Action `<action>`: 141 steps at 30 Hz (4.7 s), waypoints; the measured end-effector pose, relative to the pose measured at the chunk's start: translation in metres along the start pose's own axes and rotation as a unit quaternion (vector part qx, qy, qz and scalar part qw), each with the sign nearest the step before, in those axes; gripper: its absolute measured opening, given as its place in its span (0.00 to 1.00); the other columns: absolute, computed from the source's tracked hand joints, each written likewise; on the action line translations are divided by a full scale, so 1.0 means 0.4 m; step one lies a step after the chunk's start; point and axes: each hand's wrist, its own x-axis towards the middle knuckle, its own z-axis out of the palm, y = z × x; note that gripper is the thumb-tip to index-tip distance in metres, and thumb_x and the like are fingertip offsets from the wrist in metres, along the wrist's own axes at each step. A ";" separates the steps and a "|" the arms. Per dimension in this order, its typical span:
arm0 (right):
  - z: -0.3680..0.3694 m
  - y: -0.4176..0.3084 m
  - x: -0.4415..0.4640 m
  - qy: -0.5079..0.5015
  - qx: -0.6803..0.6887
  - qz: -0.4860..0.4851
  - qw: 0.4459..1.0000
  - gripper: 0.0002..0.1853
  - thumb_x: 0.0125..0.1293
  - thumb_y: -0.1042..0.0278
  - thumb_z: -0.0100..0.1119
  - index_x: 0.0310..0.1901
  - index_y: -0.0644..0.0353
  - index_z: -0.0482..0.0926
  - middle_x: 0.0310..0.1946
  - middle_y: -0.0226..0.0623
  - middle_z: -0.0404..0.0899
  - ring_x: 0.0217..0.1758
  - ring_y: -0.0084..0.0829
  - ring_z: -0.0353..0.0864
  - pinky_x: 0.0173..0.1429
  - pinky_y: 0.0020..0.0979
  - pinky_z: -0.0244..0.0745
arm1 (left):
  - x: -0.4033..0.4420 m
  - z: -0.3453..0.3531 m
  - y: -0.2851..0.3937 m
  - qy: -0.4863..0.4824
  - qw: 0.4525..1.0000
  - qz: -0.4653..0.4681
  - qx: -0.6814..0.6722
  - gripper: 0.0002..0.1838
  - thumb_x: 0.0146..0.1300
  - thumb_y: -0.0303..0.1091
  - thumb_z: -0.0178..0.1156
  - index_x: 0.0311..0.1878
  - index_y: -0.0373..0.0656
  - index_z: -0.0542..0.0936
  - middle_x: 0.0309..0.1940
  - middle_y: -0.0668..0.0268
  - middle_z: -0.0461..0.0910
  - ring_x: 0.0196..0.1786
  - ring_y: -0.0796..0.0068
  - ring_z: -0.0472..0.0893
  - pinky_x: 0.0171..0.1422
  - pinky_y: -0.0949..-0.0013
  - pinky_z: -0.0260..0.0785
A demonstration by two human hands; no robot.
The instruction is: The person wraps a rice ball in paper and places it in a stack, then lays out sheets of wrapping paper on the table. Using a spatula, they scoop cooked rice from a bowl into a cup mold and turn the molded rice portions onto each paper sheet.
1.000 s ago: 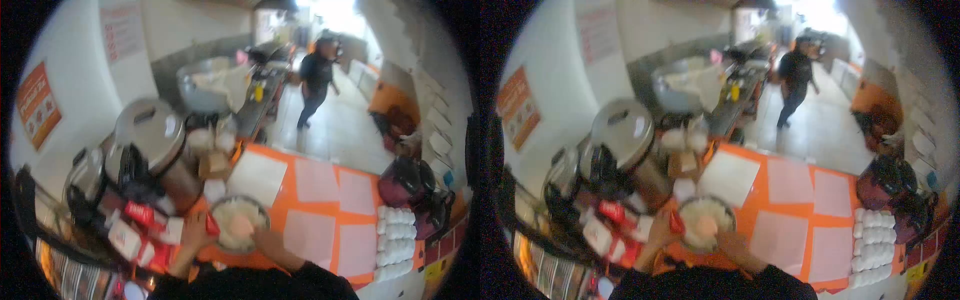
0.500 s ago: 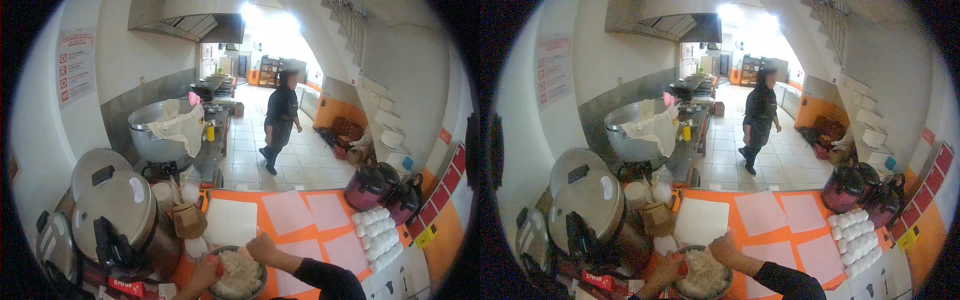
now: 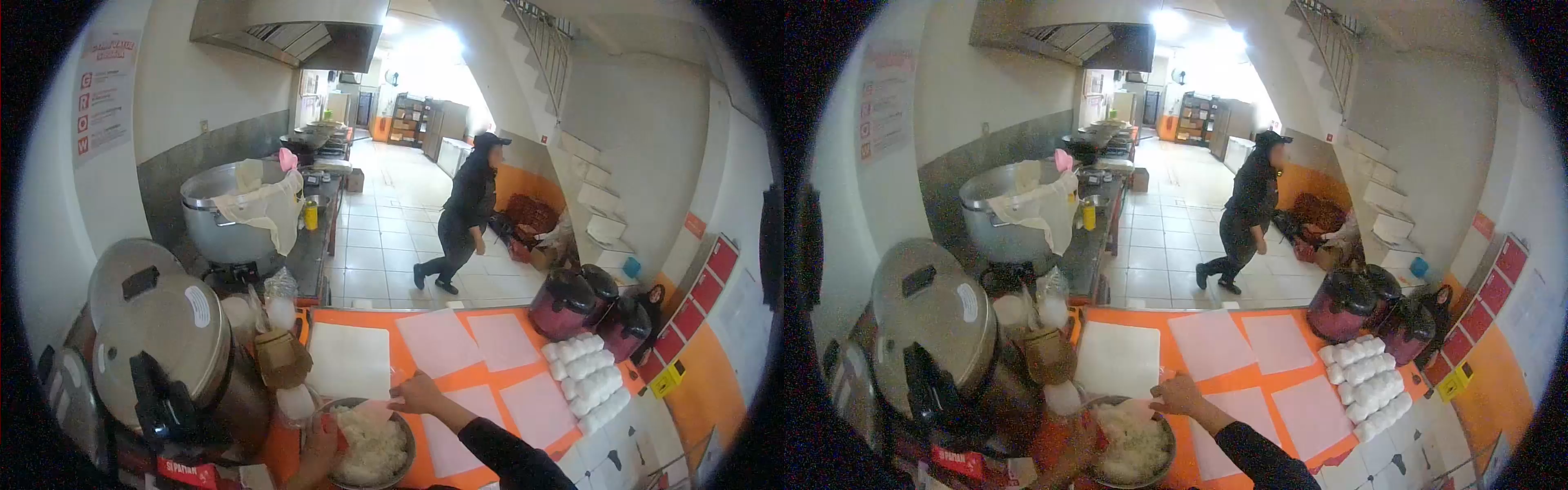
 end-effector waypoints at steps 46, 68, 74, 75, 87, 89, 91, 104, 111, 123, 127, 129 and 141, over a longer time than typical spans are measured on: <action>-0.040 -0.363 -0.198 0.136 -0.011 0.148 0.980 0.09 0.58 0.60 0.52 0.24 0.53 0.71 0.18 0.30 0.72 0.22 0.32 0.75 0.28 0.33 0.61 | 0.023 -0.029 0.096 -0.084 0.991 -0.038 -0.101 0.42 0.37 0.40 0.69 0.54 0.31 0.59 0.47 0.45 0.62 0.51 0.46 0.65 0.56 0.54 0.59; -0.107 -0.345 -0.259 -0.151 0.417 0.213 0.871 0.23 0.69 0.53 0.31 0.40 0.65 0.71 0.33 0.59 0.74 0.39 0.56 0.74 0.43 0.49 0.68 | -0.036 -0.098 0.083 0.032 0.948 0.025 -0.317 0.49 0.36 0.30 0.70 0.62 0.40 0.52 0.56 0.53 0.57 0.62 0.54 0.58 0.67 0.59 0.50; 0.020 -0.338 -0.258 -0.061 0.493 0.220 0.840 0.23 0.69 0.50 0.35 0.38 0.64 0.73 0.32 0.56 0.75 0.38 0.54 0.74 0.43 0.48 0.68 | -0.049 -0.063 0.122 0.080 0.949 -0.048 -0.300 0.47 0.37 0.31 0.70 0.61 0.39 0.53 0.54 0.53 0.56 0.60 0.52 0.59 0.67 0.58 0.51; -0.009 -0.322 -0.264 -0.060 0.495 0.222 0.838 0.23 0.69 0.50 0.35 0.38 0.64 0.73 0.32 0.56 0.75 0.38 0.54 0.74 0.43 0.48 0.68 | -0.050 -0.064 0.119 0.070 0.942 -0.055 -0.324 0.47 0.37 0.31 0.70 0.61 0.39 0.53 0.55 0.53 0.56 0.61 0.54 0.59 0.67 0.59 0.51; -0.138 -0.207 -0.279 -0.109 0.472 0.241 0.841 0.23 0.68 0.51 0.34 0.37 0.61 0.75 0.31 0.51 0.77 0.39 0.52 0.76 0.44 0.47 0.70 | -0.067 -0.027 0.026 0.095 0.892 -0.032 -0.441 0.49 0.35 0.33 0.72 0.61 0.40 0.54 0.56 0.55 0.57 0.62 0.57 0.59 0.67 0.58 0.52; -0.106 -0.207 -0.245 -0.065 0.314 0.312 0.894 0.17 0.66 0.57 0.40 0.35 0.59 0.77 0.29 0.47 0.79 0.36 0.46 0.79 0.39 0.45 0.72 | -0.056 -0.062 0.032 0.083 0.922 -0.023 -0.378 0.49 0.34 0.33 0.73 0.61 0.39 0.54 0.56 0.54 0.57 0.62 0.55 0.59 0.66 0.57 0.52; -0.175 -0.233 -0.243 -0.067 0.193 0.300 0.932 0.14 0.64 0.60 0.44 0.33 0.58 0.77 0.27 0.45 0.79 0.33 0.43 0.80 0.36 0.43 0.73 | -0.041 -0.097 0.035 0.015 0.979 0.014 -0.201 0.48 0.35 0.34 0.72 0.61 0.39 0.55 0.55 0.51 0.59 0.60 0.50 0.61 0.64 0.55 0.55; -0.055 -0.288 -0.195 -0.056 0.159 0.204 0.964 0.15 0.60 0.53 0.50 0.29 0.56 0.77 0.22 0.40 0.77 0.26 0.41 0.79 0.28 0.41 0.71 | 0.061 -0.031 0.054 -0.120 0.988 0.069 -0.074 0.49 0.34 0.41 0.71 0.59 0.34 0.56 0.52 0.46 0.62 0.56 0.45 0.63 0.60 0.54 0.58; -0.085 -0.327 -0.227 0.002 0.145 0.253 0.957 0.17 0.60 0.50 0.50 0.33 0.58 0.75 0.22 0.41 0.77 0.26 0.43 0.78 0.29 0.40 0.70 | 0.028 -0.110 0.047 -0.030 0.969 0.031 -0.244 0.48 0.33 0.39 0.73 0.58 0.38 0.58 0.54 0.51 0.61 0.57 0.50 0.64 0.62 0.55 0.57; -0.049 -0.362 -0.201 0.016 0.399 0.205 0.894 0.20 0.69 0.55 0.36 0.38 0.65 0.73 0.35 0.57 0.75 0.41 0.56 0.73 0.47 0.47 0.67 | 0.006 -0.057 0.069 0.186 0.896 0.020 -0.403 0.49 0.34 0.32 0.74 0.60 0.40 0.55 0.56 0.55 0.60 0.61 0.60 0.62 0.63 0.58 0.58; -0.065 -0.340 -0.191 -0.015 0.402 0.183 0.897 0.21 0.69 0.55 0.37 0.40 0.66 0.73 0.35 0.59 0.75 0.42 0.56 0.73 0.48 0.46 0.67 | -0.007 -0.007 0.058 0.189 0.916 0.036 -0.353 0.47 0.35 0.36 0.73 0.59 0.40 0.57 0.54 0.54 0.62 0.59 0.59 0.63 0.62 0.58 0.57; -0.095 -0.304 -0.197 0.005 0.390 0.138 0.911 0.21 0.68 0.54 0.37 0.40 0.67 0.73 0.36 0.59 0.74 0.42 0.55 0.73 0.48 0.45 0.68 | 0.003 -0.042 0.080 0.180 0.901 0.026 -0.394 0.46 0.35 0.38 0.73 0.59 0.40 0.57 0.54 0.55 0.62 0.58 0.58 0.64 0.61 0.58 0.57; -0.063 -0.336 -0.191 0.003 0.408 0.222 0.886 0.23 0.68 0.51 0.37 0.41 0.64 0.74 0.28 0.52 0.76 0.32 0.51 0.75 0.42 0.41 0.70 | 0.028 -0.076 0.045 0.140 0.937 0.070 -0.311 0.46 0.38 0.38 0.73 0.58 0.39 0.56 0.54 0.54 0.59 0.58 0.56 0.62 0.62 0.58 0.56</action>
